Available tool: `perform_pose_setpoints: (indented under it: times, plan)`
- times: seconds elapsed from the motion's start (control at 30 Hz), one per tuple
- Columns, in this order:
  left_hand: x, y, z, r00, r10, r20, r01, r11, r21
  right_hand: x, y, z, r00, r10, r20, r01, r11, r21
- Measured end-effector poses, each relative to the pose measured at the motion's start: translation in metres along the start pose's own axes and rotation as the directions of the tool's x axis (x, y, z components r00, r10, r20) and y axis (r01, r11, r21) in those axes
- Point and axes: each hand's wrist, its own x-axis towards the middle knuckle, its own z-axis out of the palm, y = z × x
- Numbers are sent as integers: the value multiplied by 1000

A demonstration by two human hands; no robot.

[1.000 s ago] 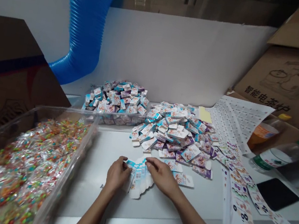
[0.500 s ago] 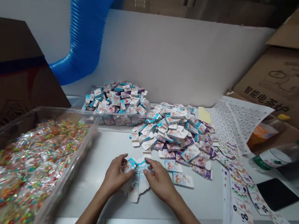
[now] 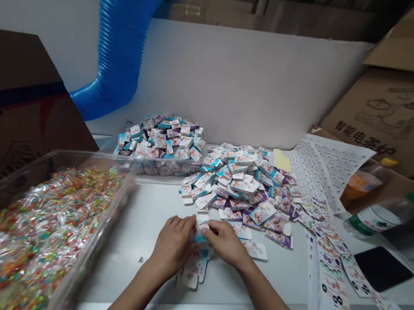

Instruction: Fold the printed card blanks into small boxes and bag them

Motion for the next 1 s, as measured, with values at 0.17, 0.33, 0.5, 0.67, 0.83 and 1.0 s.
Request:
perform_pose_setpoints:
  times: [0.17,0.33,0.5,0.67,0.83,1.0]
  plan:
    - [1,-1,0,998,40,46,-35,993,-115,3,5,-7,993,45,111,-59,990,128]
    - [2,2,-9,991,78,107,-60,985,-163,2,8,-12,967,118,226,-171,958,230]
    - [5,5,-17,972,162,171,-125,970,-207,-2,9,-10,957,135,257,-201,947,251]
    - [4,6,-11,953,227,198,-191,963,-188,-5,9,-4,981,38,188,-74,980,186]
    - [-2,9,-2,979,162,126,-122,953,-279,-6,11,-11,976,43,214,-97,964,248]
    - [-8,13,9,1000,14,9,-8,882,-471,-12,9,-11,995,95,14,-94,938,334]
